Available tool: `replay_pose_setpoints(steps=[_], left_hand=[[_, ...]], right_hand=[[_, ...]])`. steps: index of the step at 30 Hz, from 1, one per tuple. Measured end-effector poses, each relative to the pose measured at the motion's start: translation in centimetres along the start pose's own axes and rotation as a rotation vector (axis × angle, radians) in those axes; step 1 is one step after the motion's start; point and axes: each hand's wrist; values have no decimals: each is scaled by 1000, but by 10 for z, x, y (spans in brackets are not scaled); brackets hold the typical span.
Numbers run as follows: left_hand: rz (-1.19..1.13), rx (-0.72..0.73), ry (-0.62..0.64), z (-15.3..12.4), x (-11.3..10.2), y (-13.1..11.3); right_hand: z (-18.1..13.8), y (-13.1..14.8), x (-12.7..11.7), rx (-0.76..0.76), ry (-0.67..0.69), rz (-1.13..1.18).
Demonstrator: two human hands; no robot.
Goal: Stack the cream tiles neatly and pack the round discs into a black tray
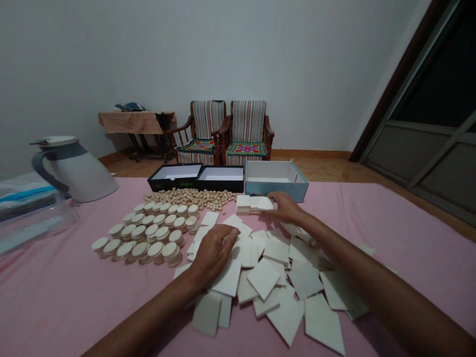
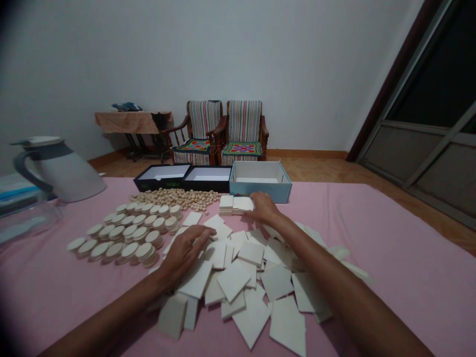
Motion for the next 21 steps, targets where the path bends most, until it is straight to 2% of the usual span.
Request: replay_pose_setpoints(steps=[4, 8, 14, 18, 21], left_hand=[[45, 24, 61, 0, 0, 3], [24, -34, 92, -1, 1, 5], [0, -89, 123, 0, 1, 6], [-40, -126, 132, -1, 2, 6], [-46, -133, 135, -1, 2, 5]], right_hand=[[26, 7, 10, -17, -59, 54], [32, 8, 20, -45, -57, 116], [8, 1, 14, -46, -55, 168], [-12, 10, 10, -141, 0, 217], [-11, 19, 12, -156, -42, 155]])
Point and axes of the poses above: each hand's wrist, its own z-axis towards the middle knuckle, its own x-axis out of the palm, y = z × x, and after that the axes turned 2 degrees about -y, right-handed
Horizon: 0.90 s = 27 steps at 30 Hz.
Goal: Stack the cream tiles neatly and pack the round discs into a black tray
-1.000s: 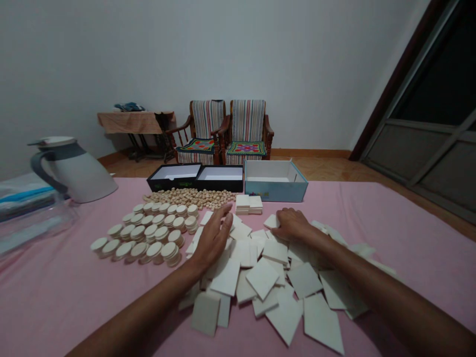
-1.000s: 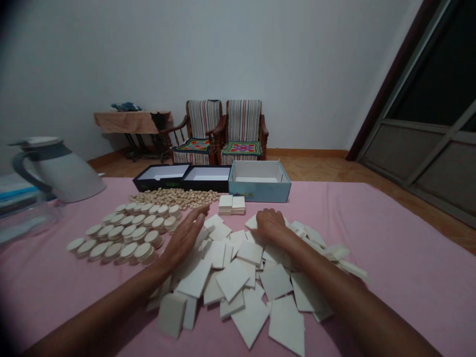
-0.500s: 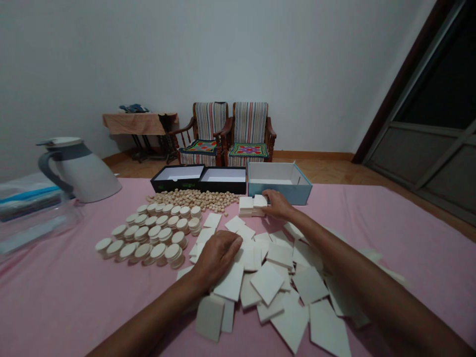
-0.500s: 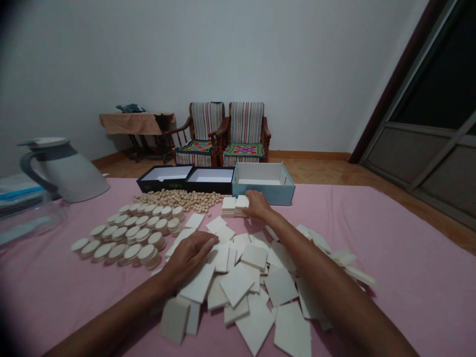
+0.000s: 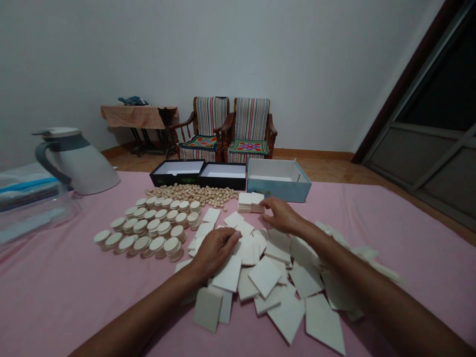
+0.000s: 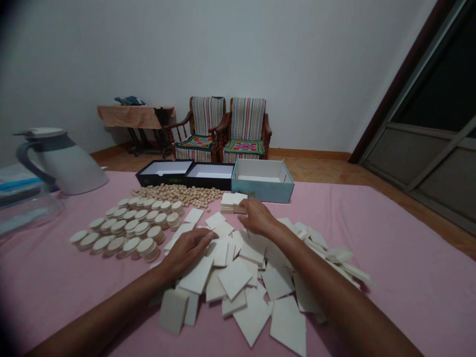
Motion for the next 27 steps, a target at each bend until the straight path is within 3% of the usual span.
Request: replay_pose_setpoints(steps=[9, 17, 27], left_hand=[[41, 47, 30, 1, -2, -1], [27, 63, 52, 2, -1, 3], [18, 64, 43, 1, 0, 4]], right_hand=[[44, -19, 21, 84, -15, -49], [44, -31, 18, 112, -44, -52], [39, -23, 18, 108, -39, -2]])
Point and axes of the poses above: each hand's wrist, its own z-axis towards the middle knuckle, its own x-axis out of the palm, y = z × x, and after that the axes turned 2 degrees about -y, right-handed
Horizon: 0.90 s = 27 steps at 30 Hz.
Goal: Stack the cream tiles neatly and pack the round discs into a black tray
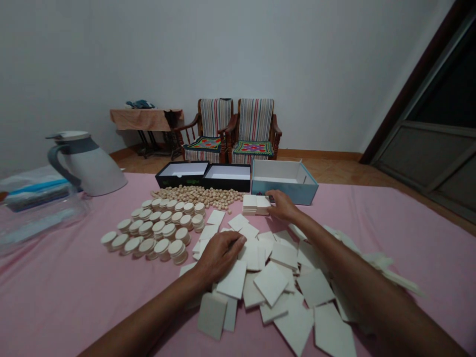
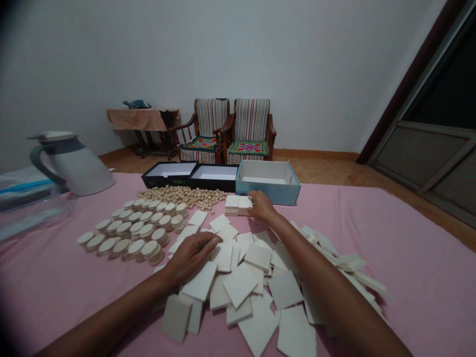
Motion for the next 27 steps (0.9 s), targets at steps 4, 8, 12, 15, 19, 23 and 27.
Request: replay_pose_setpoints(steps=[4, 8, 12, 15, 19, 23, 27], left_hand=[[32, 0, -10, -1, -1, -2], [-20, -42, -37, -1, -1, 0], [-110, -64, -116, 0, -5, 7], [-124, -60, -129, 1, -8, 9], [-82, -33, -79, 3, -7, 4], [-49, -22, -69, 3, -4, 2], [-7, -7, -145, -3, -5, 6]], right_hand=[[-8, 0, -5, 30, -18, 23], [-31, 11, -14, 27, -26, 57], [-71, 35, -24, -173, 265, 298], [-98, 55, -27, -275, 327, 291], [-115, 78, -24, -328, 337, 192], [-118, 87, -24, -307, 281, 128], [-103, 63, -32, -271, 134, 132]])
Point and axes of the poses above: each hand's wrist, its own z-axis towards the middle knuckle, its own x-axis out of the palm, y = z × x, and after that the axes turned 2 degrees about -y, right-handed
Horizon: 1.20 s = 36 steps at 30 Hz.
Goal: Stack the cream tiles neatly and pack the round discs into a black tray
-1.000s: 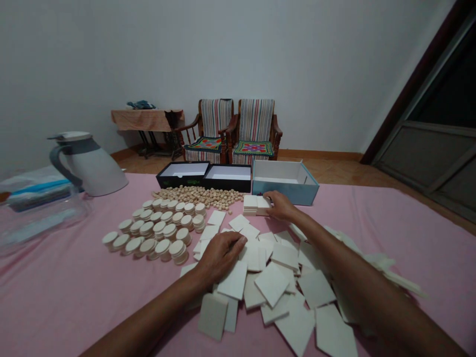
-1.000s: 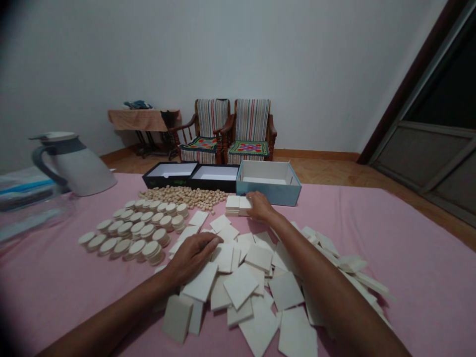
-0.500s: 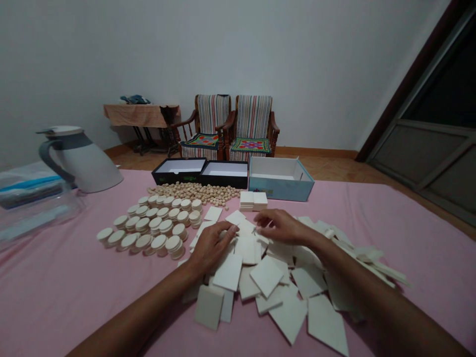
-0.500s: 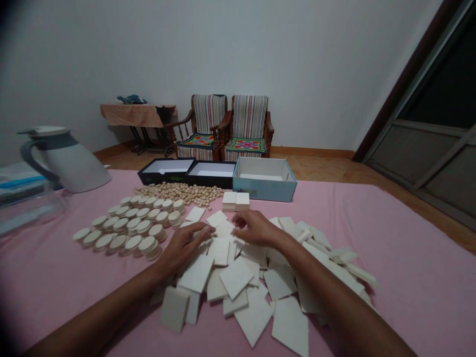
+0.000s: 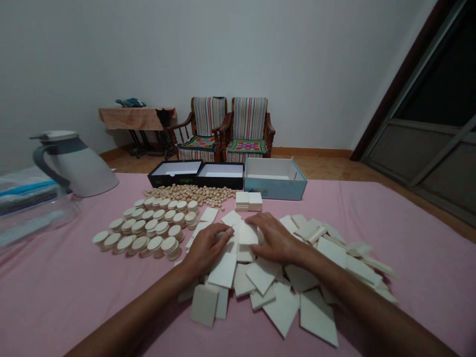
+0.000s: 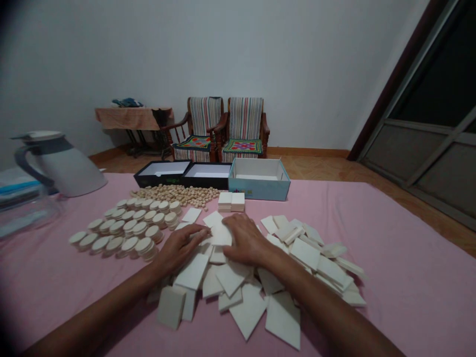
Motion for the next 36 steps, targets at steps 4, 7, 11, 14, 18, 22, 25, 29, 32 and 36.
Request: replay_pose_setpoints(steps=[4, 7, 11, 14, 18, 22, 25, 29, 32, 36], left_hand=[[62, 42, -82, -14, -3, 6], [115, 82, -109, -21, -3, 10], [174, 135, -138, -23, -2, 13], [175, 146, -101, -21, -2, 12], [167, 157, -78, -20, -2, 12], [164, 178, -76, -20, -1, 13], [167, 183, -77, -20, -2, 12], [158, 189, -63, -19, -3, 9], [155, 189, -59, -18, -4, 9], [155, 179, -59, -18, -3, 9]], right_hand=[[19, -56, -17, 247, -70, -157], [36, -91, -19, 361, 4, -265], [54, -110, -11, 366, 26, -274], [60, -115, -5, 351, 53, -245], [62, -120, -4, 334, 84, -182], [56, -115, -15, 328, 78, -129], [40, -98, -30, 289, 144, -58], [4, -68, -48, 2, 495, 201], [-17, -53, -49, -133, 556, 223], [-24, -49, -42, -163, 525, 215]])
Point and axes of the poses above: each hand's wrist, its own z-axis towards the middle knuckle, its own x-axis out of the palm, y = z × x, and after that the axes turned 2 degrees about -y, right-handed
